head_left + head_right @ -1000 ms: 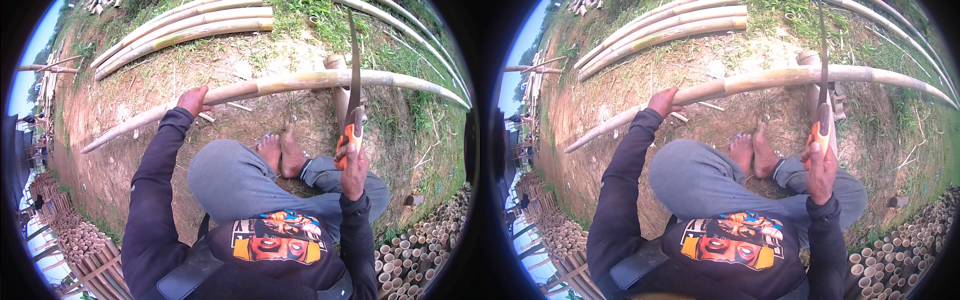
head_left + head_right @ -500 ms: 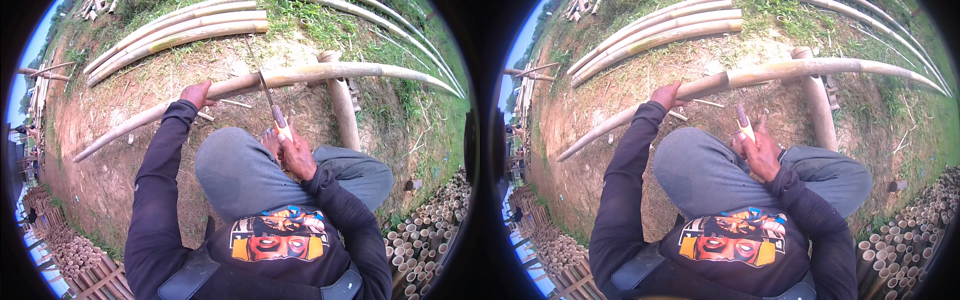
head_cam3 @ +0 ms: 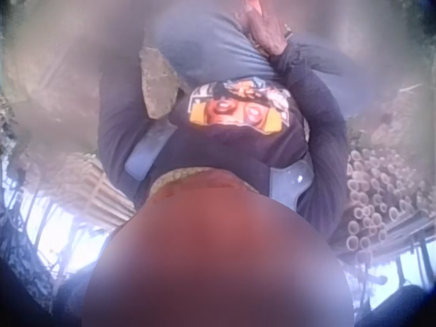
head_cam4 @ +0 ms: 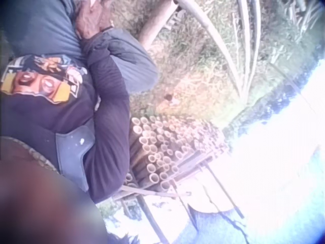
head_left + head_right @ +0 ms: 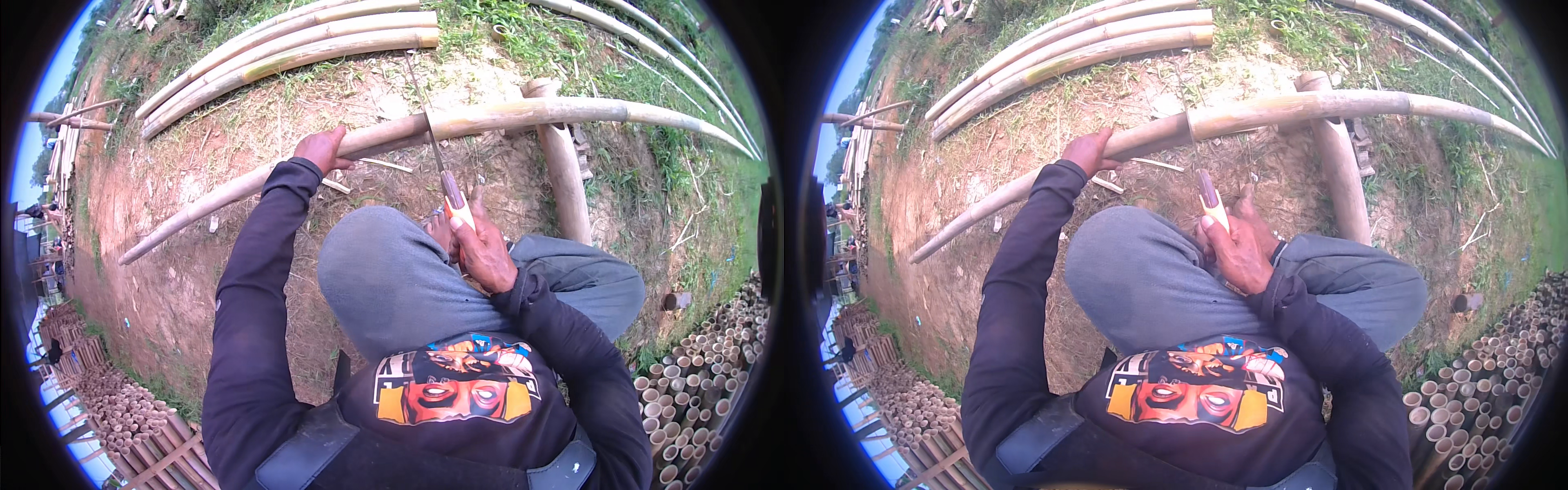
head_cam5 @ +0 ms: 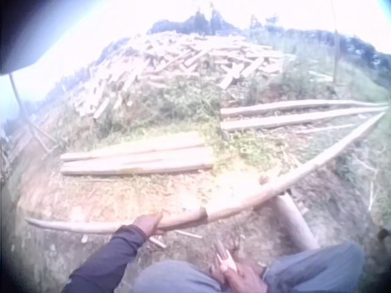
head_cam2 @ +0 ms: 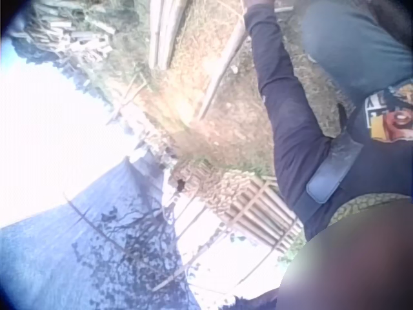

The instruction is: The person sits on the ground and uses a hand saw to cut long bamboo poles into shorter sections. They repeatedly position the bamboo, saw through it, and set the cut pieces aside.

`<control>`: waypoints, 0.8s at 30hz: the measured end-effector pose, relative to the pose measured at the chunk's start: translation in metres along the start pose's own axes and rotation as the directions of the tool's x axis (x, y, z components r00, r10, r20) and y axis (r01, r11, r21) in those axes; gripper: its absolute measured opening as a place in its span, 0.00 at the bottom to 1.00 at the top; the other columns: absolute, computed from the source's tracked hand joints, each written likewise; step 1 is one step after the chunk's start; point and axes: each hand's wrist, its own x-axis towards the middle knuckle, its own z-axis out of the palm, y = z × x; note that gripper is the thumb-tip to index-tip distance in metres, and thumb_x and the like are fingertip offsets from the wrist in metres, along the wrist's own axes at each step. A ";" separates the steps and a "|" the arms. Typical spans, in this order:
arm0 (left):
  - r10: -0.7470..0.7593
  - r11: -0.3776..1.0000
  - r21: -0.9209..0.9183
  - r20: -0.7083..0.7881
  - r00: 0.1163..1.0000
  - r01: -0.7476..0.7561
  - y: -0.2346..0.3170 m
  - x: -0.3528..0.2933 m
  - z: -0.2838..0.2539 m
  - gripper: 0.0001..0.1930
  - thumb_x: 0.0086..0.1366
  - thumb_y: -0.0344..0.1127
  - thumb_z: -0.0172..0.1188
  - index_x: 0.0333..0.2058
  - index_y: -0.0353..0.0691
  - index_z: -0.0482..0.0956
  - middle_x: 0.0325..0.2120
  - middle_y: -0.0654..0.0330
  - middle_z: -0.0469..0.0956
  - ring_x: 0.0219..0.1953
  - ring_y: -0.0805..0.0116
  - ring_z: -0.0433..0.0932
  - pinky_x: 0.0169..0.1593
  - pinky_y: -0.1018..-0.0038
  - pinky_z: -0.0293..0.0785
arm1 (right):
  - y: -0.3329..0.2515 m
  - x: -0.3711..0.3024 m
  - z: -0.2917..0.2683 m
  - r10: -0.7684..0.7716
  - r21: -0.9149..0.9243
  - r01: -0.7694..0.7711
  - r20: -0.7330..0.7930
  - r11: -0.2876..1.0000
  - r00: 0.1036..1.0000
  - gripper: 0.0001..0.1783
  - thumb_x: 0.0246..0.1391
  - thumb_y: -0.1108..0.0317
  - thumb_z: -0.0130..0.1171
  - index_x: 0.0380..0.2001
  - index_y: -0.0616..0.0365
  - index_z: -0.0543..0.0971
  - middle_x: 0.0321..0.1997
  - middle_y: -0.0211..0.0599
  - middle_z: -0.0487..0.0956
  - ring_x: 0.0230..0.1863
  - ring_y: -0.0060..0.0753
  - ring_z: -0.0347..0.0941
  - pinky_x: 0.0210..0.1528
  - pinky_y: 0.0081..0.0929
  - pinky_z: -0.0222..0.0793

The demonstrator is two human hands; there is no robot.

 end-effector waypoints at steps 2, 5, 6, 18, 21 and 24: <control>0.013 1.000 -0.025 0.006 1.000 -0.013 -0.001 0.001 0.000 0.37 0.53 0.59 0.80 0.50 0.43 0.71 0.38 0.47 0.85 0.43 0.42 0.85 0.48 0.50 0.79 | -0.008 -0.004 0.000 -0.047 -0.016 0.046 -0.031 0.999 0.998 0.24 0.78 0.50 0.49 0.36 0.59 0.78 0.28 0.24 0.76 0.29 0.19 0.70 0.34 0.23 0.68; -0.013 1.000 -0.023 0.034 0.999 0.014 -0.001 0.002 0.000 0.38 0.53 0.55 0.81 0.55 0.42 0.74 0.40 0.43 0.85 0.45 0.41 0.86 0.49 0.51 0.80 | -0.020 -0.009 0.004 -0.052 0.021 0.052 -0.023 0.998 0.998 0.25 0.77 0.48 0.49 0.35 0.60 0.78 0.28 0.26 0.76 0.29 0.21 0.71 0.35 0.25 0.69; -0.010 1.000 -0.001 0.022 1.000 0.010 -0.001 0.002 0.000 0.37 0.53 0.56 0.81 0.53 0.42 0.73 0.39 0.45 0.85 0.44 0.41 0.86 0.48 0.51 0.80 | -0.023 -0.006 0.005 -0.041 0.047 0.041 -0.018 0.998 0.999 0.27 0.77 0.47 0.49 0.35 0.61 0.79 0.28 0.28 0.77 0.29 0.22 0.72 0.35 0.27 0.70; 0.026 0.999 -0.029 0.005 1.000 -0.026 -0.002 0.002 0.000 0.35 0.55 0.58 0.79 0.49 0.41 0.72 0.38 0.45 0.85 0.44 0.41 0.85 0.48 0.50 0.80 | -0.024 0.003 0.007 -0.014 0.121 0.023 -0.074 0.992 0.997 0.23 0.76 0.51 0.53 0.33 0.60 0.78 0.25 0.31 0.76 0.24 0.22 0.70 0.28 0.22 0.67; 0.013 1.000 0.005 -0.050 0.999 -0.013 -0.001 -0.003 0.002 0.35 0.56 0.57 0.78 0.50 0.40 0.73 0.40 0.47 0.85 0.44 0.43 0.86 0.48 0.52 0.80 | -0.043 0.023 0.004 -0.059 0.175 0.076 -0.102 0.982 0.993 0.25 0.74 0.48 0.56 0.31 0.59 0.77 0.24 0.30 0.75 0.26 0.24 0.72 0.34 0.27 0.71; 0.045 0.999 -0.009 -0.261 0.964 -0.049 0.000 -0.023 0.024 0.29 0.58 0.51 0.78 0.48 0.42 0.74 0.44 0.52 0.84 0.45 0.47 0.85 0.48 0.55 0.81 | -0.042 0.025 -0.021 -0.081 0.333 0.143 -0.194 0.932 0.978 0.24 0.74 0.48 0.56 0.33 0.59 0.78 0.24 0.29 0.75 0.22 0.21 0.70 0.27 0.24 0.68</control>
